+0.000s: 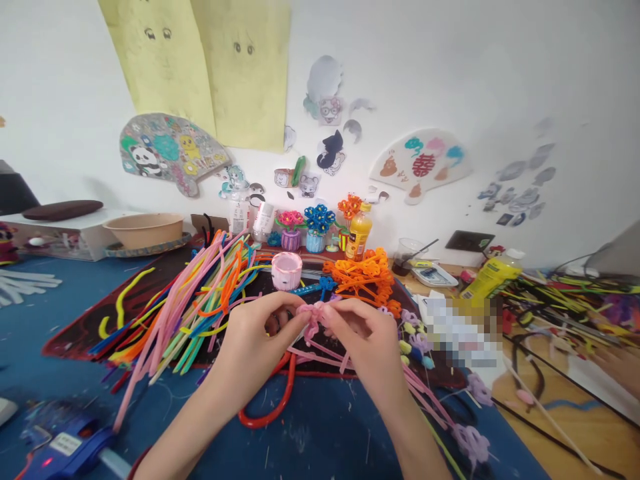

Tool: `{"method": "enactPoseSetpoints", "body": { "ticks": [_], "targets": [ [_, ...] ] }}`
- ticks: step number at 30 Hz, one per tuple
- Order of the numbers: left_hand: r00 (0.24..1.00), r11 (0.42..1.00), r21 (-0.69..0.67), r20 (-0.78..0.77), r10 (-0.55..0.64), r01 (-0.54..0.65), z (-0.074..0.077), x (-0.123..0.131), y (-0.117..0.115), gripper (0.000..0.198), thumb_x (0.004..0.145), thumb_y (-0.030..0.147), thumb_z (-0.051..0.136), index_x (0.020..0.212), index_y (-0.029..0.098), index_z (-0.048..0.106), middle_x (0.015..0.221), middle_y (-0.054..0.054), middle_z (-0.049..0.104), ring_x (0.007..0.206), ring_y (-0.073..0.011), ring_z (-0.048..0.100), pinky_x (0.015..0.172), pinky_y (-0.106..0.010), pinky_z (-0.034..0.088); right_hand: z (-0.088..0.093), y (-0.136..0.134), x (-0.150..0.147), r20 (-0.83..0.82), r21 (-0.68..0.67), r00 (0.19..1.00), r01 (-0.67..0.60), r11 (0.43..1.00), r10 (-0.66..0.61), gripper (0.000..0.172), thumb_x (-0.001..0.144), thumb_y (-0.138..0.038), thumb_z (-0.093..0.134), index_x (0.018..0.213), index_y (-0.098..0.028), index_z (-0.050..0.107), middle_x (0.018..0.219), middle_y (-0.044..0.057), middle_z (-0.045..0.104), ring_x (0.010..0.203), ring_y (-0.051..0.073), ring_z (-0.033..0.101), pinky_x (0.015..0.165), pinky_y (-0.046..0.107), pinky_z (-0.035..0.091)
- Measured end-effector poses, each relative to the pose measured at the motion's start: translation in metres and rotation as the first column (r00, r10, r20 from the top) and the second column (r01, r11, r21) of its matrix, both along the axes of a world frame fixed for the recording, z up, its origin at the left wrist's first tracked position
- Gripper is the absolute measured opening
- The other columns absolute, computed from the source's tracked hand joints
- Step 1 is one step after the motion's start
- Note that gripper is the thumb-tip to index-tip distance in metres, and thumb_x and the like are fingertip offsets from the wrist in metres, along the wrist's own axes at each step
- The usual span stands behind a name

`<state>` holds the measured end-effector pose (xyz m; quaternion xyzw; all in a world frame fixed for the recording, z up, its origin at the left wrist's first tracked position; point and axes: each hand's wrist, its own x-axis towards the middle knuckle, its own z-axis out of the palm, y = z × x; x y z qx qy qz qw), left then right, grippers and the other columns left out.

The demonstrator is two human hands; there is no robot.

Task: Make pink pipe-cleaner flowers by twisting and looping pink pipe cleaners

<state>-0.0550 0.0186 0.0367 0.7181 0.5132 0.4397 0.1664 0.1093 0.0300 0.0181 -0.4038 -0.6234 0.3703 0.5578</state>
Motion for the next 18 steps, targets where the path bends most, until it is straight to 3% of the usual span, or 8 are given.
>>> {"method": "enactPoseSetpoints", "body": {
  "ticks": [3, 6, 10, 15, 18],
  "targets": [
    [0.997, 1.000, -0.029, 0.073, -0.004, 0.006, -0.0020, -0.0011, 0.0015, 0.019, 0.085, 0.034, 0.060, 0.081, 0.017, 0.067, 0.060, 0.002, 0.062, 0.051, -0.0104, 0.052, 0.048, -0.021, 0.037, -0.0004, 0.0042, 0.0048, -0.130, -0.145, 0.986, -0.123, 0.982, 0.104, 0.029, 0.088, -0.040, 0.056, 0.082, -0.016, 0.070, 0.068, 0.003, 0.067, 0.059, 0.014, 0.062, 0.058, 0.025, 0.051],
    [0.996, 0.999, -0.034, 0.088, 0.003, 0.000, -0.0046, -0.0014, 0.0025, 0.021, 0.083, 0.036, 0.061, 0.080, 0.017, 0.068, 0.057, 0.002, 0.060, 0.050, -0.0099, 0.050, 0.047, -0.020, 0.036, 0.0014, 0.0031, 0.0054, -0.164, -0.176, 0.977, -0.167, 0.970, 0.138, 0.021, 0.081, -0.037, 0.066, 0.089, -0.018, 0.070, 0.073, 0.002, 0.069, 0.062, 0.013, 0.063, 0.059, 0.023, 0.052],
    [0.989, 0.997, -0.075, 0.148, -0.021, 0.032, -0.0024, -0.0005, 0.0019, 0.025, 0.083, 0.040, 0.060, 0.079, 0.017, 0.069, 0.061, 0.000, 0.064, 0.053, -0.0113, 0.054, 0.048, -0.020, 0.039, 0.0030, -0.0008, 0.0007, -0.176, -0.218, 0.974, -0.180, 0.959, 0.143, 0.018, 0.074, -0.033, 0.074, 0.082, -0.017, 0.070, 0.070, 0.002, 0.070, 0.059, 0.013, 0.064, 0.058, 0.023, 0.054],
    [0.960, 0.983, -0.131, 0.267, -0.088, 0.127, 0.0026, 0.0010, -0.0009, 0.023, 0.085, 0.038, 0.059, 0.085, 0.017, 0.068, 0.072, -0.003, 0.069, 0.063, -0.0142, 0.062, 0.055, -0.021, 0.046, 0.0027, 0.0005, 0.0001, -0.258, -0.264, 0.952, -0.235, 0.935, 0.166, 0.023, 0.076, -0.037, 0.073, 0.079, -0.015, 0.070, 0.065, 0.002, 0.070, 0.053, 0.012, 0.064, 0.053, 0.023, 0.054],
    [0.954, 0.989, -0.112, 0.295, -0.061, 0.098, 0.0000, 0.0011, -0.0003, 0.020, 0.083, 0.035, 0.061, 0.086, 0.016, 0.066, 0.072, -0.003, 0.069, 0.062, -0.0141, 0.063, 0.054, -0.022, 0.048, 0.0023, 0.0027, 0.0034, -0.325, -0.271, 0.922, -0.306, 0.913, 0.212, 0.026, 0.072, -0.036, 0.077, 0.088, -0.016, 0.071, 0.072, 0.003, 0.072, 0.059, 0.014, 0.067, 0.060, 0.025, 0.057]
  ]
}}
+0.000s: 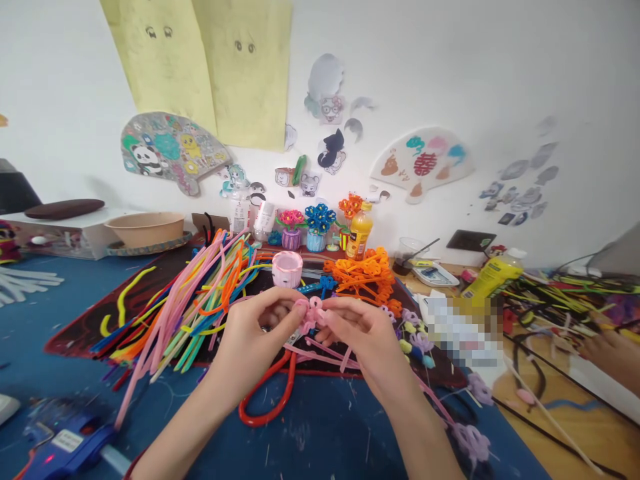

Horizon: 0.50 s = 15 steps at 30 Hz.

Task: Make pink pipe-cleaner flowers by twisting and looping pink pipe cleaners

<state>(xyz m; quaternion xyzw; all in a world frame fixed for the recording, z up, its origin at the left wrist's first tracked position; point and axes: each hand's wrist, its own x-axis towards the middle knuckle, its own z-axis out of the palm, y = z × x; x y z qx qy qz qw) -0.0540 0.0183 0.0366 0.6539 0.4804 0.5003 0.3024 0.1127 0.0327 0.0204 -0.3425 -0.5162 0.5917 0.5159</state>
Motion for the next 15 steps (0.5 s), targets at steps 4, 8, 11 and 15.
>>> {"method": "enactPoseSetpoints", "body": {
  "ticks": [4, 8, 11, 15],
  "targets": [
    [0.998, 0.999, 0.007, 0.032, 0.049, -0.049, -0.0049, -0.0001, 0.0013, 0.018, 0.081, 0.034, 0.064, 0.081, 0.016, 0.064, 0.065, -0.002, 0.067, 0.057, -0.0131, 0.061, 0.051, -0.022, 0.048, 0.0006, -0.0006, 0.0013, -0.001, 0.013, 1.000, 0.017, 1.000, -0.017, 0.031, 0.065, -0.030, 0.082, 0.091, -0.018, 0.070, 0.079, 0.003, 0.073, 0.073, 0.018, 0.070, 0.068, 0.028, 0.058],
    [0.997, 1.000, -0.014, 0.073, 0.008, -0.007, -0.0041, 0.0020, -0.0004, 0.019, 0.080, 0.035, 0.065, 0.081, 0.016, 0.062, 0.065, -0.002, 0.067, 0.057, -0.0137, 0.063, 0.053, -0.022, 0.050, 0.0020, -0.0039, -0.0018, 0.068, 0.073, 0.991, 0.108, 0.992, -0.113, 0.017, 0.074, -0.033, 0.074, 0.077, -0.017, 0.071, 0.073, 0.004, 0.073, 0.068, 0.019, 0.070, 0.065, 0.030, 0.059],
    [0.995, 0.998, -0.059, 0.095, -0.017, 0.022, -0.0005, 0.0048, -0.0021, 0.021, 0.081, 0.036, 0.064, 0.083, 0.015, 0.064, 0.071, -0.003, 0.069, 0.062, -0.0145, 0.064, 0.056, -0.023, 0.052, 0.0014, -0.0045, -0.0035, 0.068, 0.120, 0.984, 0.155, 0.981, -0.164, 0.013, 0.074, -0.031, 0.074, 0.074, -0.018, 0.070, 0.071, 0.003, 0.073, 0.065, 0.018, 0.070, 0.065, 0.029, 0.059],
    [0.986, 0.978, -0.178, 0.143, -0.088, 0.113, 0.0035, 0.0086, -0.0036, 0.024, 0.082, 0.037, 0.062, 0.083, 0.015, 0.068, 0.072, -0.003, 0.070, 0.061, -0.0141, 0.064, 0.050, -0.020, 0.050, 0.0004, -0.0042, -0.0035, 0.054, 0.154, 0.986, 0.147, 0.977, -0.157, 0.010, 0.074, -0.028, 0.074, 0.075, -0.019, 0.071, 0.071, 0.002, 0.073, 0.066, 0.017, 0.070, 0.068, 0.029, 0.059]
  ]
}}
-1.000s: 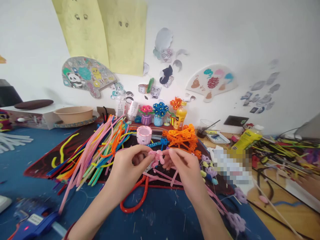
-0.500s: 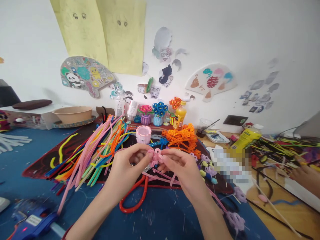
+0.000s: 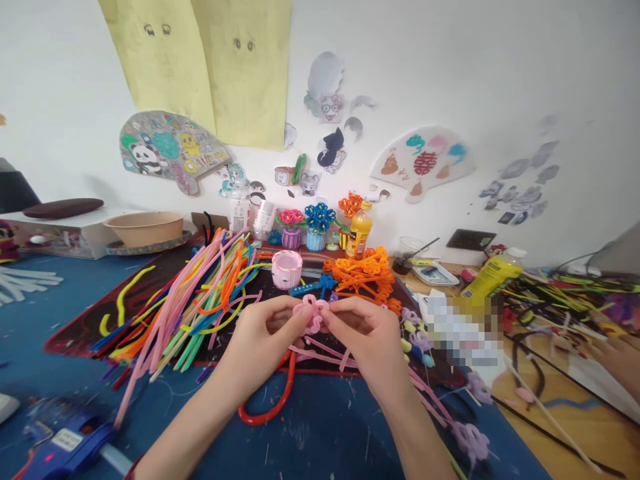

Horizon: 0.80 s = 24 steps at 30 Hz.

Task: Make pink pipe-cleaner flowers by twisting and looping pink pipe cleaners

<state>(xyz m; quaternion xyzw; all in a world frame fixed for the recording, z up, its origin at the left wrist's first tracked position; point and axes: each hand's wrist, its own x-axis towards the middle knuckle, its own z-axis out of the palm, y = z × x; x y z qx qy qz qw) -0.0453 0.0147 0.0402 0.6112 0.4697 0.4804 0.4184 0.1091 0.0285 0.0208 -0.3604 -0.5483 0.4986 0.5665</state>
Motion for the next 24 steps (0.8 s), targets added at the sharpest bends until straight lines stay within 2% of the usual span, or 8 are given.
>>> {"method": "enactPoseSetpoints", "body": {
  "ticks": [3, 6, 11, 13, 16, 19, 24],
  "targets": [
    [0.997, 1.000, -0.028, 0.074, 0.002, 0.001, 0.001, 0.001, -0.001, 0.022, 0.076, 0.034, 0.069, 0.086, 0.014, 0.070, 0.073, -0.003, 0.070, 0.061, -0.0143, 0.064, 0.051, -0.021, 0.051, 0.002, -0.001, 0.002, 0.044, -0.011, 0.998, -0.050, 0.999, 0.051, 0.013, 0.075, -0.031, 0.073, 0.075, -0.018, 0.071, 0.072, 0.003, 0.072, 0.067, 0.017, 0.068, 0.066, 0.028, 0.057],
    [0.997, 0.999, -0.023, 0.070, 0.030, -0.028, 0.001, 0.001, -0.001, 0.020, 0.073, 0.031, 0.071, 0.084, 0.014, 0.071, 0.072, -0.004, 0.071, 0.063, -0.0155, 0.066, 0.057, -0.023, 0.054, 0.003, 0.000, 0.005, 0.111, -0.036, 0.987, -0.110, 0.993, 0.114, 0.019, 0.076, -0.035, 0.072, 0.081, -0.017, 0.070, 0.076, 0.004, 0.072, 0.072, 0.018, 0.068, 0.068, 0.028, 0.056],
    [0.996, 0.996, -0.001, 0.041, -0.084, 0.084, -0.001, 0.000, 0.001, 0.016, 0.078, 0.026, 0.065, 0.087, 0.016, 0.073, 0.078, -0.004, 0.074, 0.070, -0.0181, 0.068, 0.063, -0.026, 0.056, 0.000, 0.004, 0.006, 0.232, -0.039, 0.964, -0.125, 0.991, 0.131, 0.024, 0.079, -0.040, 0.067, 0.083, -0.016, 0.070, 0.074, 0.004, 0.070, 0.065, 0.017, 0.067, 0.062, 0.027, 0.056],
    [0.996, 0.996, 0.027, -0.005, -0.086, 0.087, -0.003, 0.000, 0.001, 0.017, 0.080, 0.025, 0.063, 0.090, 0.016, 0.073, 0.080, -0.004, 0.074, 0.073, -0.0183, 0.069, 0.065, -0.026, 0.055, 0.000, 0.004, 0.006, 0.272, -0.016, 0.955, -0.117, 0.993, 0.117, 0.023, 0.082, -0.039, 0.064, 0.083, -0.017, 0.070, 0.070, 0.003, 0.069, 0.062, 0.016, 0.066, 0.060, 0.026, 0.055],
    [0.983, 0.990, 0.139, -0.184, 0.006, 0.020, -0.005, 0.000, -0.001, 0.017, 0.081, 0.024, 0.062, 0.092, 0.016, 0.073, 0.080, -0.004, 0.073, 0.072, -0.0176, 0.067, 0.062, -0.025, 0.052, 0.001, 0.004, 0.006, 0.324, 0.019, 0.942, -0.095, 0.995, 0.083, 0.023, 0.084, -0.038, 0.061, 0.079, -0.017, 0.070, 0.064, 0.001, 0.065, 0.056, 0.014, 0.063, 0.054, 0.023, 0.052],
    [0.919, 0.952, 0.307, -0.369, 0.136, -0.017, -0.007, 0.002, -0.003, 0.015, 0.083, 0.021, 0.059, 0.090, 0.017, 0.072, 0.076, -0.002, 0.071, 0.066, -0.0150, 0.062, 0.059, -0.024, 0.047, 0.002, 0.003, 0.008, 0.349, 0.023, 0.934, -0.096, 0.995, 0.082, 0.024, 0.084, -0.037, 0.061, 0.073, -0.017, 0.066, 0.057, -0.002, 0.059, 0.049, 0.011, 0.056, 0.046, 0.020, 0.046],
    [0.864, 0.867, 0.495, -0.459, 0.209, 0.053, -0.010, 0.004, -0.003, 0.014, 0.086, 0.015, 0.055, 0.089, 0.015, 0.069, 0.076, -0.003, 0.068, 0.066, -0.0124, 0.059, 0.060, -0.022, 0.043, 0.001, 0.005, 0.012, 0.283, -0.080, 0.942, -0.163, 0.983, 0.180, 0.027, 0.084, -0.040, 0.061, 0.070, -0.016, 0.062, 0.053, -0.004, 0.054, 0.041, 0.008, 0.051, 0.040, 0.018, 0.040]
  ]
}}
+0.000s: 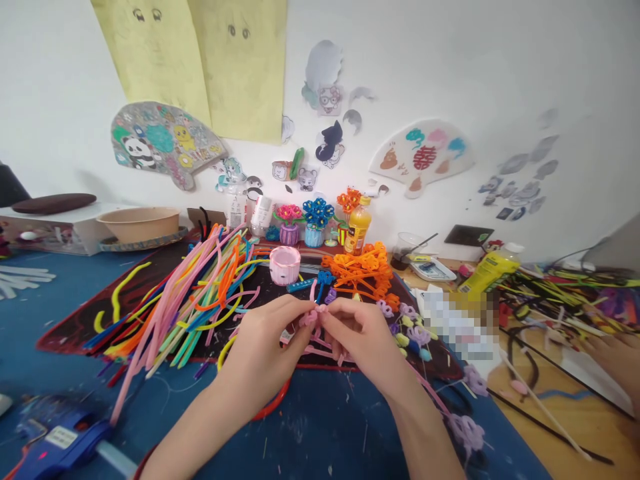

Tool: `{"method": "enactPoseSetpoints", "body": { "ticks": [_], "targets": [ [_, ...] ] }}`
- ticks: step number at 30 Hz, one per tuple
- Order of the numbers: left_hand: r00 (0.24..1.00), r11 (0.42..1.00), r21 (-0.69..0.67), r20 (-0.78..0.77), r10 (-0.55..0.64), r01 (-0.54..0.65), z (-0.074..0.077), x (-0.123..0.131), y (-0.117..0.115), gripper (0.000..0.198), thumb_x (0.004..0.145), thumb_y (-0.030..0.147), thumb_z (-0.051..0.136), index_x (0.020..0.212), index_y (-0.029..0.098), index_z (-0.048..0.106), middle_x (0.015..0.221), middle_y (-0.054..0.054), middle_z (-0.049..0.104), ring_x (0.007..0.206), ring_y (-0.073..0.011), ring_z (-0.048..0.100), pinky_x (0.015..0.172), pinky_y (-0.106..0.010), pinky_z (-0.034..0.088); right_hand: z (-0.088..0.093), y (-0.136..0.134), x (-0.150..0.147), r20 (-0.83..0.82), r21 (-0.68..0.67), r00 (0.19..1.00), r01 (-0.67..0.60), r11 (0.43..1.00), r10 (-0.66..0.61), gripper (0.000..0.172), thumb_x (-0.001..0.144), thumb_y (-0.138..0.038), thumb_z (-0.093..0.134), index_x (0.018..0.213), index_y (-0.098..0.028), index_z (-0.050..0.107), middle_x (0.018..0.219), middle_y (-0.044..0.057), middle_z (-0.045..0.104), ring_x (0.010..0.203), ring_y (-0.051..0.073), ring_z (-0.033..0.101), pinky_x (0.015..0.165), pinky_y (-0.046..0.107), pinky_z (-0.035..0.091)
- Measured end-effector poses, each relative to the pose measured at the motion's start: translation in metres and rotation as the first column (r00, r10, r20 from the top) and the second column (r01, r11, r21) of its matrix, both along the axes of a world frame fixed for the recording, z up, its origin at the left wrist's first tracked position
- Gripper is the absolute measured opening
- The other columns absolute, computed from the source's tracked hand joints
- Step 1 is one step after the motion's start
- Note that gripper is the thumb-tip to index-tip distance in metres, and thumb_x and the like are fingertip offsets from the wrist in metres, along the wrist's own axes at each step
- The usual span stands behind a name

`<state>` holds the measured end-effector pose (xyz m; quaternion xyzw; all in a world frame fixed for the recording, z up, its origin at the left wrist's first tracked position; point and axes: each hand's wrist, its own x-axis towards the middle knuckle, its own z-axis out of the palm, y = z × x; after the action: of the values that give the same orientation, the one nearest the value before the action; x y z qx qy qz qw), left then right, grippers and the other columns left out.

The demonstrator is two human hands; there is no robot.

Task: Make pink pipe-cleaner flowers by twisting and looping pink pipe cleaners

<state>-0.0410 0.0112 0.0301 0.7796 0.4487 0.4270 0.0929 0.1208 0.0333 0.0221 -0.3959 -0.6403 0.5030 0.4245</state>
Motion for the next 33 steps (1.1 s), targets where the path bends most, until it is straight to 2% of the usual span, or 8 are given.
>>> {"method": "enactPoseSetpoints", "body": {
  "ticks": [3, 6, 10, 15, 23, 28, 30, 33],
  "targets": [
    [1.000, 0.997, 0.069, -0.018, -0.018, 0.019, -0.001, -0.001, 0.002, 0.014, 0.087, 0.015, 0.053, 0.089, 0.014, 0.067, 0.077, -0.004, 0.067, 0.067, -0.0120, 0.059, 0.061, -0.021, 0.043, 0.001, 0.000, 0.002, -0.095, -0.081, 0.995, -0.048, 0.996, 0.040, 0.029, 0.082, -0.042, 0.063, 0.075, -0.015, 0.064, 0.056, -0.003, 0.057, 0.042, 0.008, 0.053, 0.041, 0.018, 0.041],
    [1.000, 0.998, 0.065, -0.002, -0.015, 0.015, -0.001, -0.003, 0.003, 0.014, 0.088, 0.016, 0.054, 0.090, 0.016, 0.067, 0.076, -0.002, 0.067, 0.066, -0.0115, 0.059, 0.060, -0.020, 0.043, 0.002, 0.000, 0.002, -0.164, -0.117, 0.984, -0.095, 0.989, 0.075, 0.030, 0.079, -0.044, 0.066, 0.081, -0.014, 0.067, 0.061, -0.001, 0.061, 0.046, 0.009, 0.058, 0.043, 0.019, 0.044],
    [1.000, 0.997, 0.068, -0.003, -0.030, 0.030, -0.001, -0.004, 0.004, 0.015, 0.088, 0.016, 0.054, 0.092, 0.017, 0.067, 0.075, -0.002, 0.068, 0.066, -0.0117, 0.059, 0.059, -0.021, 0.044, 0.001, 0.001, 0.005, -0.167, -0.123, 0.982, -0.104, 0.987, 0.083, 0.032, 0.080, -0.045, 0.065, 0.077, -0.014, 0.066, 0.061, 0.000, 0.062, 0.046, 0.009, 0.059, 0.043, 0.019, 0.044],
    [0.997, 0.981, 0.178, -0.038, -0.074, 0.080, -0.005, -0.004, 0.004, 0.018, 0.088, 0.011, 0.052, 0.098, 0.017, 0.066, 0.087, -0.006, 0.068, 0.077, -0.0134, 0.062, 0.068, -0.023, 0.049, -0.001, 0.003, 0.010, -0.154, -0.115, 0.983, -0.122, 0.986, 0.104, 0.033, 0.080, -0.046, 0.065, 0.072, -0.014, 0.063, 0.058, -0.002, 0.060, 0.043, 0.008, 0.056, 0.041, 0.019, 0.041],
    [0.935, 0.923, 0.320, -0.342, -0.097, 0.213, -0.009, -0.013, 0.006, 0.024, 0.091, 0.011, 0.045, 0.109, 0.015, 0.060, 0.098, -0.009, 0.067, 0.084, -0.0169, 0.062, 0.070, -0.026, 0.050, 0.003, 0.002, 0.013, -0.206, -0.198, 0.972, -0.151, 0.969, 0.109, 0.028, 0.075, -0.041, 0.070, 0.069, -0.015, 0.064, 0.053, -0.004, 0.057, 0.038, 0.007, 0.050, 0.040, 0.019, 0.041],
    [0.901, 0.872, 0.406, -0.424, -0.085, 0.273, -0.007, -0.016, 0.007, 0.026, 0.093, 0.010, 0.044, 0.112, 0.014, 0.060, 0.094, -0.009, 0.068, 0.082, -0.0175, 0.063, 0.071, -0.027, 0.051, 0.004, 0.002, 0.014, -0.270, -0.286, 0.956, -0.192, 0.939, 0.114, 0.026, 0.073, -0.037, 0.071, 0.065, -0.014, 0.063, 0.050, -0.004, 0.056, 0.036, 0.006, 0.048, 0.038, 0.018, 0.039],
    [0.915, 0.878, 0.398, -0.391, -0.100, 0.266, -0.007, -0.015, 0.006, 0.027, 0.092, 0.009, 0.044, 0.112, 0.015, 0.060, 0.096, -0.008, 0.068, 0.084, -0.0169, 0.063, 0.073, -0.027, 0.050, 0.004, 0.002, 0.014, -0.287, -0.293, 0.949, -0.216, 0.931, 0.130, 0.024, 0.074, -0.036, 0.070, 0.066, -0.014, 0.064, 0.051, -0.004, 0.056, 0.037, 0.006, 0.048, 0.039, 0.017, 0.039],
    [0.981, 0.944, 0.295, -0.169, -0.099, 0.146, -0.006, -0.011, 0.006, 0.022, 0.090, 0.011, 0.050, 0.106, 0.017, 0.064, 0.096, -0.006, 0.069, 0.084, -0.0148, 0.063, 0.074, -0.024, 0.050, 0.003, 0.003, 0.014, -0.241, -0.203, 0.962, -0.180, 0.962, 0.129, 0.024, 0.079, -0.037, 0.067, 0.072, -0.014, 0.065, 0.056, -0.002, 0.058, 0.041, 0.007, 0.051, 0.042, 0.019, 0.042]
  ]
}}
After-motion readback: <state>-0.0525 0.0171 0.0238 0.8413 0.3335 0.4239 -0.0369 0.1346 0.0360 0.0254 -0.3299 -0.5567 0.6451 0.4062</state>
